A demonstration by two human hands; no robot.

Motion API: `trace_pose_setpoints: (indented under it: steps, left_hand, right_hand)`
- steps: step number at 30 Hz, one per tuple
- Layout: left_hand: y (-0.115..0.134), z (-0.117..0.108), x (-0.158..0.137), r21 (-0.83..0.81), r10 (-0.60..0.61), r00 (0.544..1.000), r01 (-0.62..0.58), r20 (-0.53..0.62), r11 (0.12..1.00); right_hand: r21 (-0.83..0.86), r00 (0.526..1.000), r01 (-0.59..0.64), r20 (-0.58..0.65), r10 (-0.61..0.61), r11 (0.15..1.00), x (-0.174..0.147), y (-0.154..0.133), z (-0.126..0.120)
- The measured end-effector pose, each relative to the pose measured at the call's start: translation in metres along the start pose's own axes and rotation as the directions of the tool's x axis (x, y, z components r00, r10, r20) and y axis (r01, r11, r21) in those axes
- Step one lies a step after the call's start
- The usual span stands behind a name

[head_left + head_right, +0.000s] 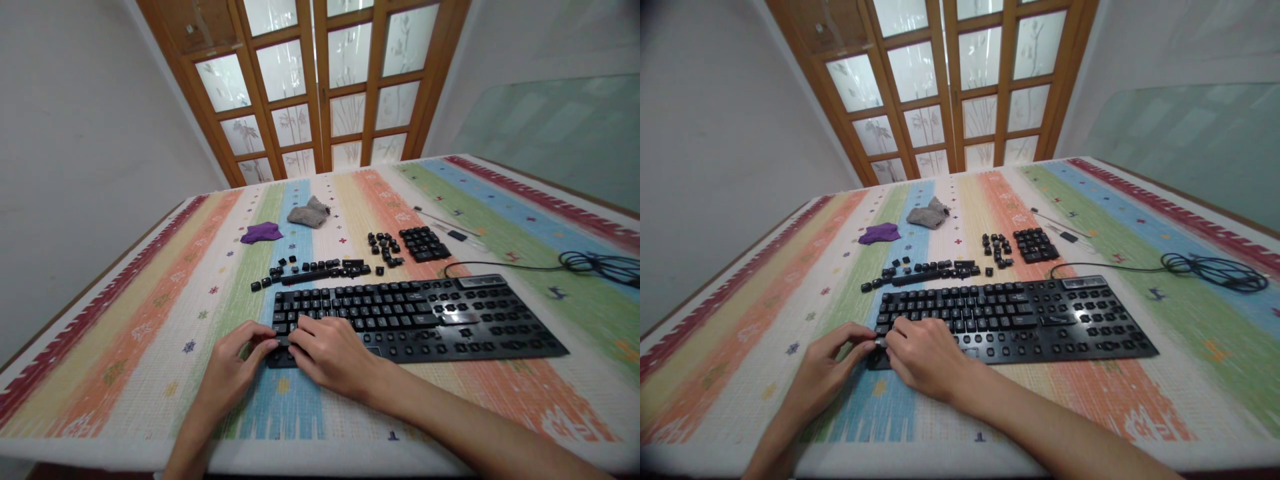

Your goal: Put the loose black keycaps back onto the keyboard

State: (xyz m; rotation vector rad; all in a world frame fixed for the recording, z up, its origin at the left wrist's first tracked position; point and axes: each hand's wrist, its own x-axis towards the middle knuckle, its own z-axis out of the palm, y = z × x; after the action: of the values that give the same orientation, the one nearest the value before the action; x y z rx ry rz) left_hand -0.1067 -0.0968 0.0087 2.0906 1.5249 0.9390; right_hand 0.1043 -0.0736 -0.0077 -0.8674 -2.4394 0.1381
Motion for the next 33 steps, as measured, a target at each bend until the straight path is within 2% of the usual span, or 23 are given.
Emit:
trace_pose_setpoints:
  steps: [18, 24, 33]
  left_hand:
    - [-0.0009, 0.0011, -0.0026, 0.011, 0.05, 0.999, -0.05, 0.016, 0.999]
    - [-0.001, 0.0007, -0.0034, 0.036, 0.032, 0.999, -0.033, 0.027, 0.999]
    - [-0.0011, 0.0016, -0.0028, 0.017, 0.087, 0.996, -0.087, -0.022, 0.996]
  right_hand:
    - [0.008, 1.0, -0.027, -0.007, 0.027, 1.0, -0.0017, 0.0012, 0.0022]
    - [0.015, 1.0, -0.027, -0.011, 0.027, 1.0, -0.0013, 0.0008, 0.0001]
    - [0.01, 0.999, -0.025, -0.021, 0.025, 1.0, -0.0028, 0.0009, 0.0012]
